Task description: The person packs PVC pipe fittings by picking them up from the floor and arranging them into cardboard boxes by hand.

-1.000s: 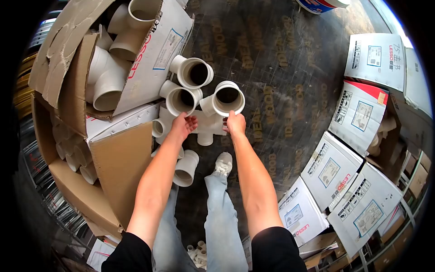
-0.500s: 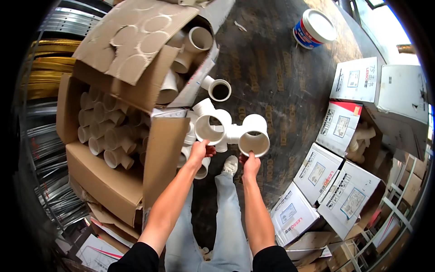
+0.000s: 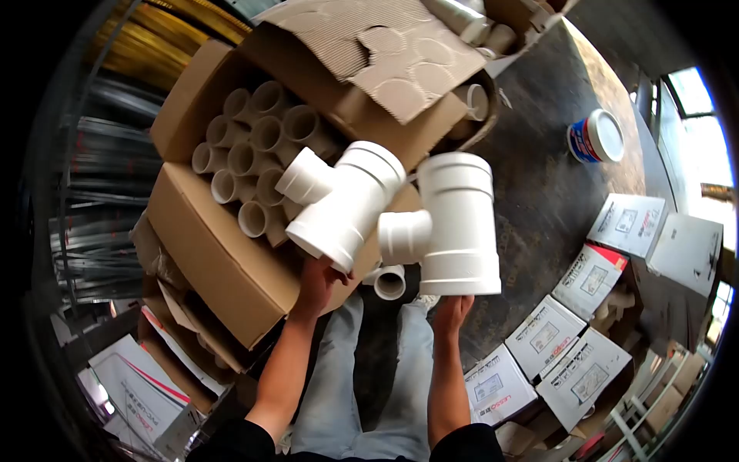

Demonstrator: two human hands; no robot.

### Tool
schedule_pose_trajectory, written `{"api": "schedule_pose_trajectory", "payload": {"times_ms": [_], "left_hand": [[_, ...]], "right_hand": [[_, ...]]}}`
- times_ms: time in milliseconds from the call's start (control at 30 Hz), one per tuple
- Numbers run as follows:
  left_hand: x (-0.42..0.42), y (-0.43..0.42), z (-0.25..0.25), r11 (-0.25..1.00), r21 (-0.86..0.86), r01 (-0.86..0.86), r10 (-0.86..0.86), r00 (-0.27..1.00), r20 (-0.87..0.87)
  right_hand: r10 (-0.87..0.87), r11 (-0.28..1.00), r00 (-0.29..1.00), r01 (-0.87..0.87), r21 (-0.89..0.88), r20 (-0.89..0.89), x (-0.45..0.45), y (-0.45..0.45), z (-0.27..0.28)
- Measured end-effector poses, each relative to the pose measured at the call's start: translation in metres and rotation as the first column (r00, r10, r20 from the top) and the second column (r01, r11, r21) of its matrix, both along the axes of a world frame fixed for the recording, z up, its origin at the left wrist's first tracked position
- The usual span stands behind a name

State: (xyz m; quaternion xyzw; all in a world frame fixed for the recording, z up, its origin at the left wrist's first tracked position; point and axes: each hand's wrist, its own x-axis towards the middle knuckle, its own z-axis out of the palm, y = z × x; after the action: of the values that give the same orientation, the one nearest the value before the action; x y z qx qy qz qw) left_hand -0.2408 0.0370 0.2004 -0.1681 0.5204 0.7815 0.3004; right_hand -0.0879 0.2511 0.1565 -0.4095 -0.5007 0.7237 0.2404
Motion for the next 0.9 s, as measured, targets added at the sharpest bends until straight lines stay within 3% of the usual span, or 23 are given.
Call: {"api": "schedule_pose_trajectory", "payload": {"times_ms": [100,233,300,367,433,467,500,533,700,900], "left_hand": [[-0.019,-0.059,-0.016,0.986,-0.156,0.063,-0.060,0.998,0.026],[-0.042,-0.102,-0.037,0.972,-0.233,0.023,-0.003,0.996,0.087],[-0.054,-0.116,-0.047,0.943,-0.333,0.003,0.040,0.992,0.123],[-0.066,-0.131,-0.051,0.856,-0.505,0.112,-0.068,0.992,0.104],[-0.074,-0.137,-0.058,0.829,-0.543,0.133,-0.082,0.990,0.118],[-0.077,-0.140,-0.063,0.722,-0.661,0.206,-0.180,0.978,0.108],[-0.082,-0.141,-0.066,0.591,-0.764,0.259,-0.280,0.954,0.106],[-0.085,-0.141,-0.068,0.495,-0.843,0.208,-0.363,0.932,0.017],[-0.107,-0.122,-0.065,0.391,-0.914,0.110,-0.418,0.906,-0.070],[-0.142,-0.129,-0.035,0.401,-0.849,0.345,-0.506,0.855,0.109]], "right_hand": [[0.211,0.958,0.976,-0.219,0.186,0.062,-0.059,-0.018,0.023],[0.327,0.870,0.923,-0.378,0.316,0.203,-0.152,-0.038,0.014],[0.391,0.695,0.824,-0.556,0.456,0.410,-0.184,-0.030,-0.004],[0.361,0.477,0.722,-0.687,0.549,0.590,-0.216,-0.035,0.007],[0.383,0.159,0.673,-0.723,0.672,0.633,-0.234,-0.031,-0.016],[0.388,0.151,0.660,-0.734,0.662,0.643,-0.238,-0.029,-0.024],[0.356,-0.018,0.595,-0.767,0.641,0.721,-0.247,-0.029,-0.030],[0.309,-0.182,0.528,-0.783,0.595,0.791,-0.252,-0.030,-0.034],[0.114,-0.203,0.388,-0.892,0.404,0.914,-0.262,-0.043,-0.051],[0.094,-0.214,0.500,-0.835,0.508,0.861,-0.253,-0.042,-0.042]]}}
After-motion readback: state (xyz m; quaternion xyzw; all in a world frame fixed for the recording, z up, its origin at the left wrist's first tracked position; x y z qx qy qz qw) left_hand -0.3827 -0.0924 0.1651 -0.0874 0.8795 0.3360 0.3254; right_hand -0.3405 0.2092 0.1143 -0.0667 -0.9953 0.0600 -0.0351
